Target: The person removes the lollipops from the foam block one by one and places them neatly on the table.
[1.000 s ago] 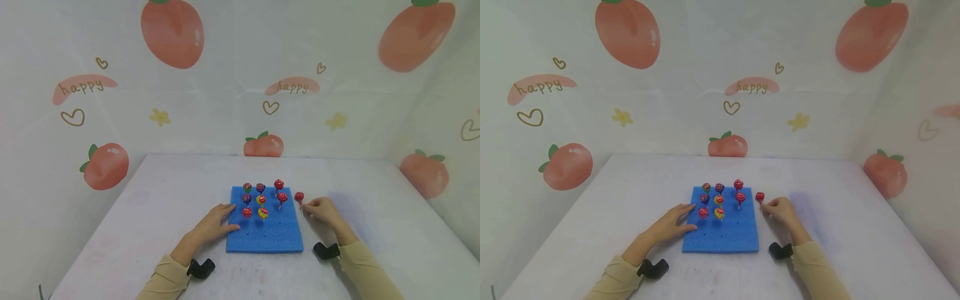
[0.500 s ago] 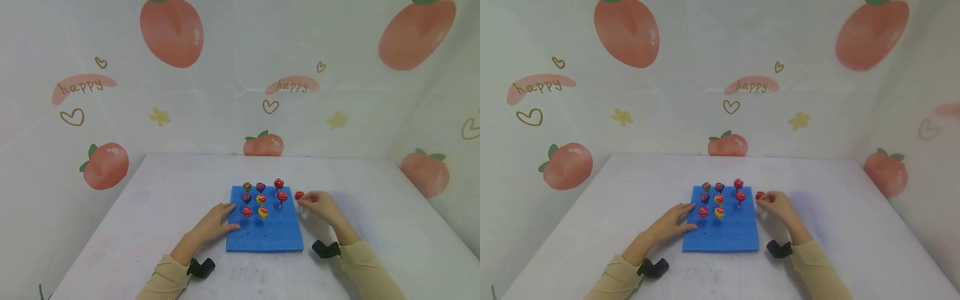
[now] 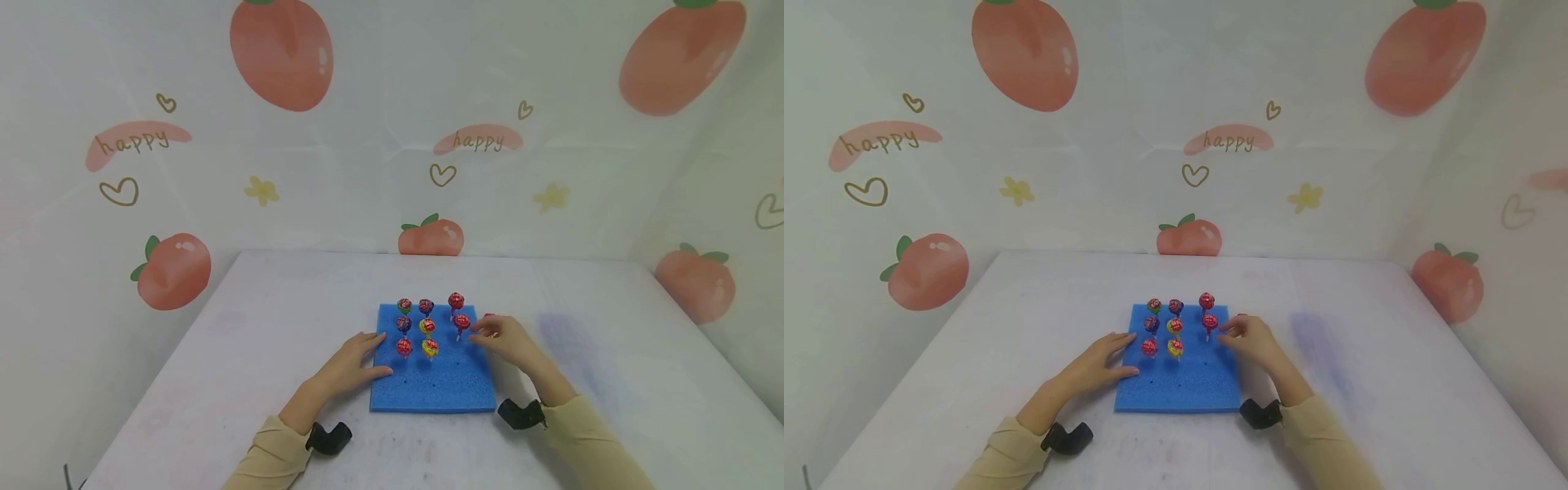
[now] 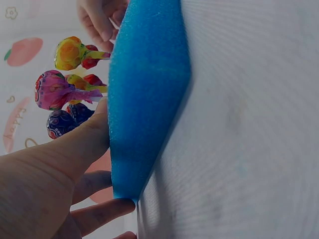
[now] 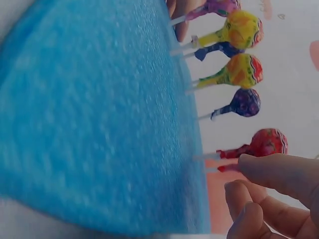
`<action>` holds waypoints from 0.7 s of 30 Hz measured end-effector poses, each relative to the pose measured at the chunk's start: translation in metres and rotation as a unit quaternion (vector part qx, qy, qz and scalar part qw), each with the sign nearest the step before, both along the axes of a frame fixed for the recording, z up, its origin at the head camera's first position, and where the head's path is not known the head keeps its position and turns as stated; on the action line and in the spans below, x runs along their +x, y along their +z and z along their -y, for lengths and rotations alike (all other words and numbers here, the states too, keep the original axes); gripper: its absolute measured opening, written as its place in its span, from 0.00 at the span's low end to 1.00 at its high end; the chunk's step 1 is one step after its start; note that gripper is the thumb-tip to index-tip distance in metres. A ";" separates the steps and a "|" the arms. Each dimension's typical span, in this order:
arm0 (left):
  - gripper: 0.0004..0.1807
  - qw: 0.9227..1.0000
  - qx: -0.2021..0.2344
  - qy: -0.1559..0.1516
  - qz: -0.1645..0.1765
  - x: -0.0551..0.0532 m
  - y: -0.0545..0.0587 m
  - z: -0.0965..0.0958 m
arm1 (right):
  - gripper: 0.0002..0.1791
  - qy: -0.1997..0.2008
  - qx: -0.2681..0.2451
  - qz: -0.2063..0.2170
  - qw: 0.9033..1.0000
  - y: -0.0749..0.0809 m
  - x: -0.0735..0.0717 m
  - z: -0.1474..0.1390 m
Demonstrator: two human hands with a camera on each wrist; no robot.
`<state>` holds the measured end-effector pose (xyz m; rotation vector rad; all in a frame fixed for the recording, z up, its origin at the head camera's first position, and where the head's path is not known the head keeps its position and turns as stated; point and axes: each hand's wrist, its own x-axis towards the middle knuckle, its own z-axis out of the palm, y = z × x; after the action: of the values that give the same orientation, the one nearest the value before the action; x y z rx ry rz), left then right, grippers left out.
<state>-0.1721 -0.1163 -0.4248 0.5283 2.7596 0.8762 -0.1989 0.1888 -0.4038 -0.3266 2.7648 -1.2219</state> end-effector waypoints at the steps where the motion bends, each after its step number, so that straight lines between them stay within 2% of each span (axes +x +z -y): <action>1: 0.39 1.000 0.001 0.000 0.001 0.000 0.000 0.000 | 0.14 -0.003 -0.001 0.004 1.000 0.000 0.000 0.002; 5: 0.39 1.000 0.000 0.000 0.002 0.000 0.001 0.000 | 0.17 -0.009 -0.002 0.015 1.000 -0.001 0.001 0.007; 10: 0.39 1.000 -0.004 0.000 0.002 -0.001 -0.001 0.000 | 0.19 -0.007 -0.002 0.010 1.000 -0.004 0.000 0.011; 21: 0.39 1.000 0.003 0.001 0.001 -0.001 -0.002 0.001 | 0.13 -0.017 -0.035 0.016 0.999 -0.010 0.000 0.020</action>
<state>-0.1729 -0.1169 -0.4265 0.5264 2.7573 0.8857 -0.1991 0.1691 -0.4133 -0.2651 2.7158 -1.3235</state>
